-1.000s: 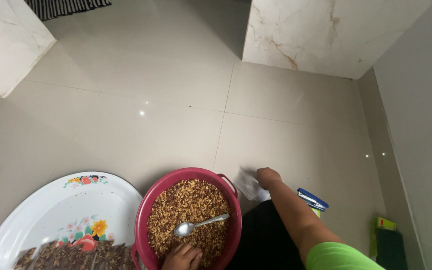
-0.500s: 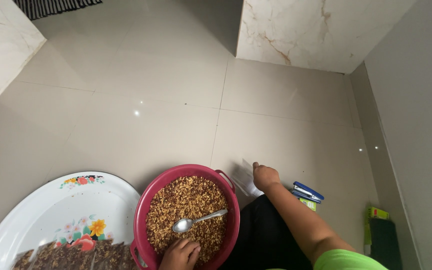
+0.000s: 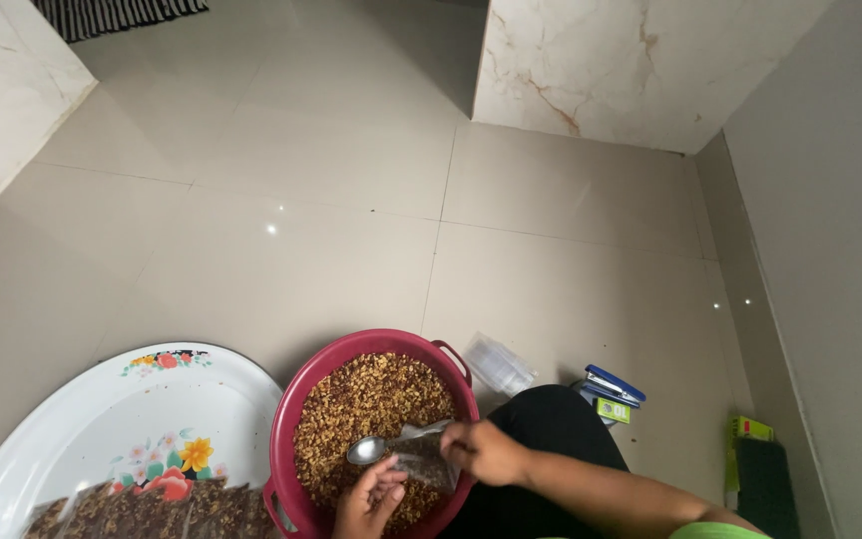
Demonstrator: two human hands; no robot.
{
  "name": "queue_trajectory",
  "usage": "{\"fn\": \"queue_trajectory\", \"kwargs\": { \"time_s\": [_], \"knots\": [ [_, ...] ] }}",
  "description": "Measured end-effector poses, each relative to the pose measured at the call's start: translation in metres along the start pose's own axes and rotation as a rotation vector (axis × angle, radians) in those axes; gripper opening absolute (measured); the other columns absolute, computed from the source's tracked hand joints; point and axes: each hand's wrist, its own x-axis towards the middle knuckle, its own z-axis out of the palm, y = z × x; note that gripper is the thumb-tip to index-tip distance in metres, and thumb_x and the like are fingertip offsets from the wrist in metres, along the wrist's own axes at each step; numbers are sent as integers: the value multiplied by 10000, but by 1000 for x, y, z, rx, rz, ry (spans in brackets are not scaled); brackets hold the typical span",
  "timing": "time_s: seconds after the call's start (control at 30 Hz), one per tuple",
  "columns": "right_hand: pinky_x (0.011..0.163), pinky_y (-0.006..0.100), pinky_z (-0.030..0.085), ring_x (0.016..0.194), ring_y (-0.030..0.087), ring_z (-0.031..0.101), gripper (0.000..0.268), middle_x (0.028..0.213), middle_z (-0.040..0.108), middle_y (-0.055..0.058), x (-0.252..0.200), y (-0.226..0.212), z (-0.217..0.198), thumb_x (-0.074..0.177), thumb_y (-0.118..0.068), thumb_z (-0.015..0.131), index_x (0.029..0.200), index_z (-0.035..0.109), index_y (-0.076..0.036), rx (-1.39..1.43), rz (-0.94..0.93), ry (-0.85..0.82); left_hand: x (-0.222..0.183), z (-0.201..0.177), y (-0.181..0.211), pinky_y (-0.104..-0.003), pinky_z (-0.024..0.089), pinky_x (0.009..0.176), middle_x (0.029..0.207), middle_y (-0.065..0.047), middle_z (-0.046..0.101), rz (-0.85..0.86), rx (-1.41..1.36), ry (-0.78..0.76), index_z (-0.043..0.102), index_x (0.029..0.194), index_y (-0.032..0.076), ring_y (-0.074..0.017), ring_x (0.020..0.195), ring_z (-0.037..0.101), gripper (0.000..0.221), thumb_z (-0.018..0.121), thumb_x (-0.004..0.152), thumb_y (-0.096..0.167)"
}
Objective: Packaging small food items into plastic bags using a spoon while sitting on the floor.
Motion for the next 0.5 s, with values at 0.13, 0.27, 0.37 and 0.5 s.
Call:
{"fn": "queue_trajectory", "kwargs": {
  "time_s": [0.13, 0.27, 0.37, 0.5],
  "knots": [
    [606, 295, 538, 599, 144, 639, 107, 818, 696, 28, 12, -15, 28, 1042, -132, 569, 1054, 660, -76, 18, 32, -169, 1, 2, 5, -245, 598, 644, 941, -53, 806, -81, 23, 79, 649, 1276, 98, -143, 763, 769, 432, 671, 896, 301],
    [613, 246, 517, 590, 113, 611, 85, 724, 642, 14, 27, -1, 39, 1035, -101, 560, 1021, 634, -61, 278, 168, -194, 3, -2, -5, -249, 587, 664, 891, -73, 806, -92, -94, 221, 720, 1176, 54, -135, 732, 743, 312, 709, 880, 152],
    [627, 247, 525, 599, 118, 628, 100, 711, 650, 14, 32, 3, 34, 1027, -91, 544, 1014, 636, -54, 310, 189, -170, 6, -4, -14, -269, 576, 729, 891, -92, 786, -106, -195, 302, 731, 1157, 9, -152, 770, 715, 305, 746, 867, 105],
    [659, 258, 571, 651, 138, 654, 83, 765, 661, 36, 37, 12, 34, 1024, -57, 570, 1042, 645, -27, 410, 221, -202, 5, -7, -11, -277, 610, 686, 859, -120, 801, -64, -201, 387, 746, 1078, -17, -176, 725, 743, 259, 754, 837, 77]
  ]
}}
